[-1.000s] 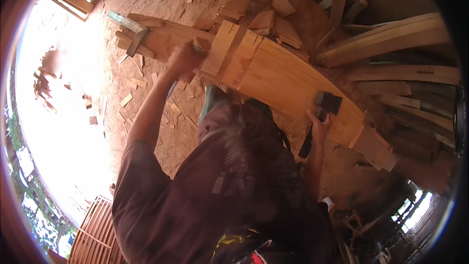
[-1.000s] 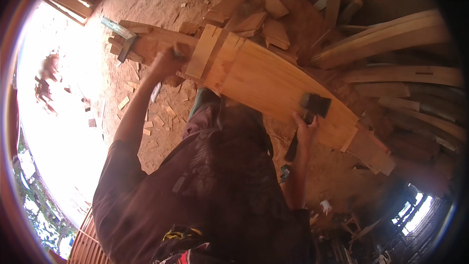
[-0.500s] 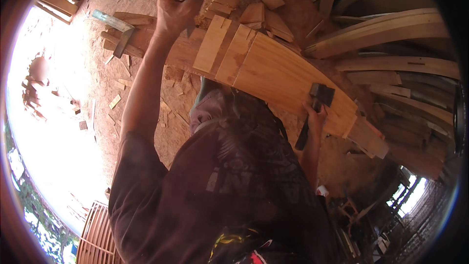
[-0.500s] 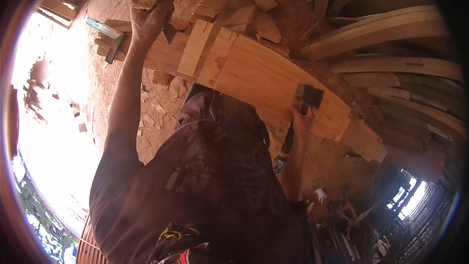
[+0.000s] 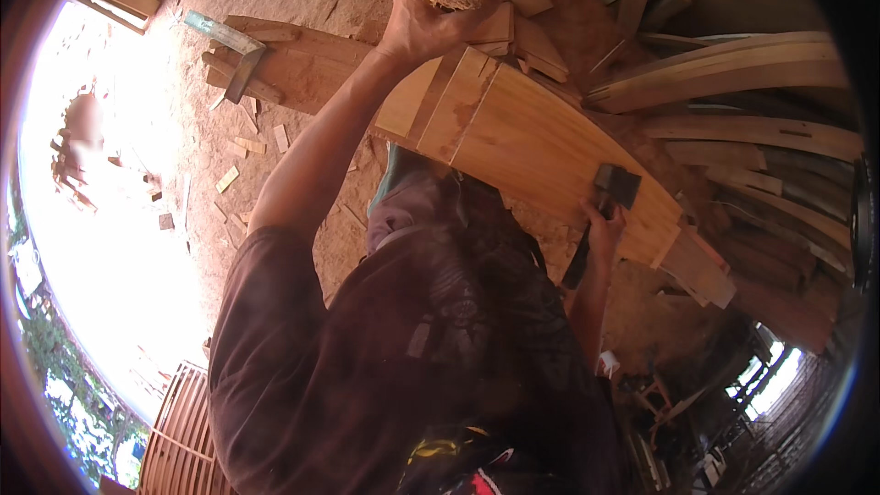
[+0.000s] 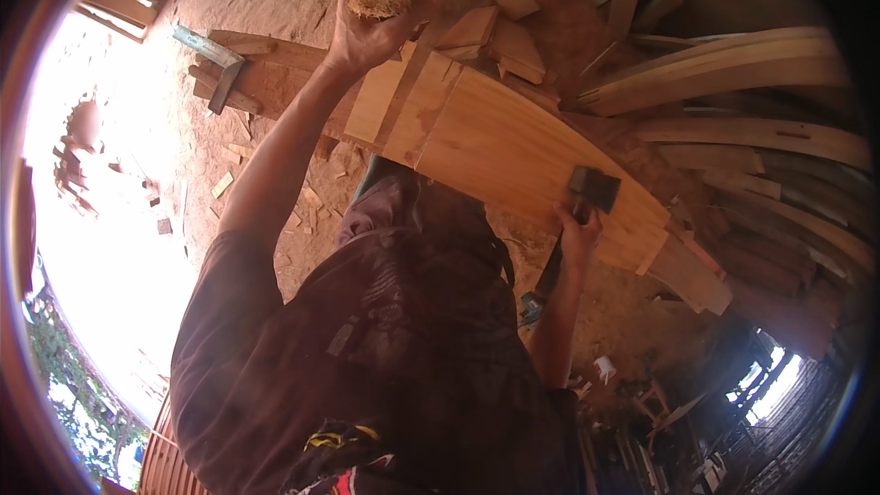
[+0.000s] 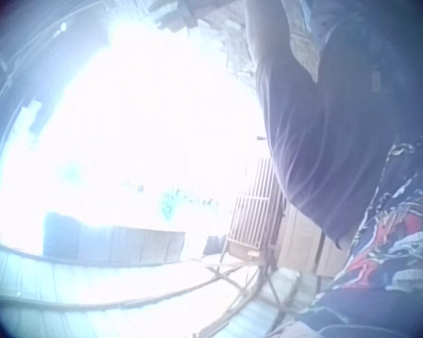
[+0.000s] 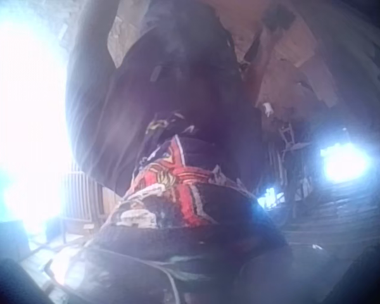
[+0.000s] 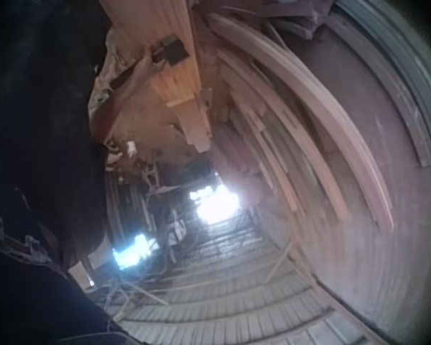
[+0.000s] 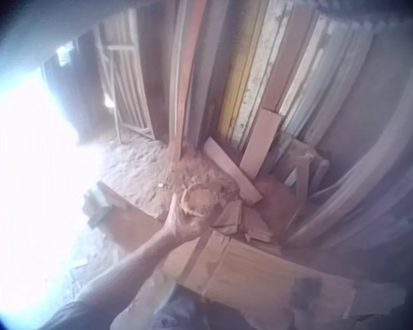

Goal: The person uses a chisel and mallet to carve a wooden plank, repeatedly striking the chisel to remove wood and shape the piece. The person then applies glue to the carved wood.

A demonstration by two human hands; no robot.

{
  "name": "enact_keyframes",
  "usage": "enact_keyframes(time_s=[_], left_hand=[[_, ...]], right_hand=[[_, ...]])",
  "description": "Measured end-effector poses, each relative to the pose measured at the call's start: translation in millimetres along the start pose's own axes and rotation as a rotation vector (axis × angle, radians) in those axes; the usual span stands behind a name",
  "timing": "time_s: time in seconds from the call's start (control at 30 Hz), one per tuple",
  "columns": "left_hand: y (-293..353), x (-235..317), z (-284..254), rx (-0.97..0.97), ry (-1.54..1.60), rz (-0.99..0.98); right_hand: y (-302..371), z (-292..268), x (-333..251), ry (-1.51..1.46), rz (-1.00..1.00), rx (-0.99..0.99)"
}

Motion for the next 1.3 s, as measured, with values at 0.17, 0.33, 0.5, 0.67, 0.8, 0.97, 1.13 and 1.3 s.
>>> enact_keyframes(time_s=[0.17,0.33,0.5,0.67,0.8,0.97,1.13,1.3], left_hand=[[-9,-25,7,0.036,0.08,0.123],[-11,-41,13,0.004,-0.08,0.151],[-14,-49,17,0.057,-0.234,0.364],[-10,-48,19,0.033,-0.143,0.29],[-11,-49,23,-0.04,-0.025,0.197],[-14,-56,25,-0.076,-0.104,0.254],[-11,-55,24,-0.028,-0.163,0.357],[-10,-50,23,-0.014,-0.281,0.366]], right_hand=[[14,4,-36,-0.093,0.057,-0.071],[16,3,-37,-0.116,0.065,-0.084],[17,4,-38,-0.163,0.076,-0.092],[22,6,-47,-0.168,0.087,-0.071],[22,5,-49,-0.141,0.094,-0.066],[16,5,-34,-0.182,0.074,-0.062],[16,5,-35,-0.204,0.027,-0.09],[13,3,-28,-0.192,0.038,-0.106]])
Point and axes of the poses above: each hand's wrist, its own y-axis away from the middle knuckle, its own z-axis out of the palm, x = y × z, the point moved 3 cm from there along -y, towards the middle knuckle, and after that the axes turned 10 degrees about -y, right-handed, at the moved point
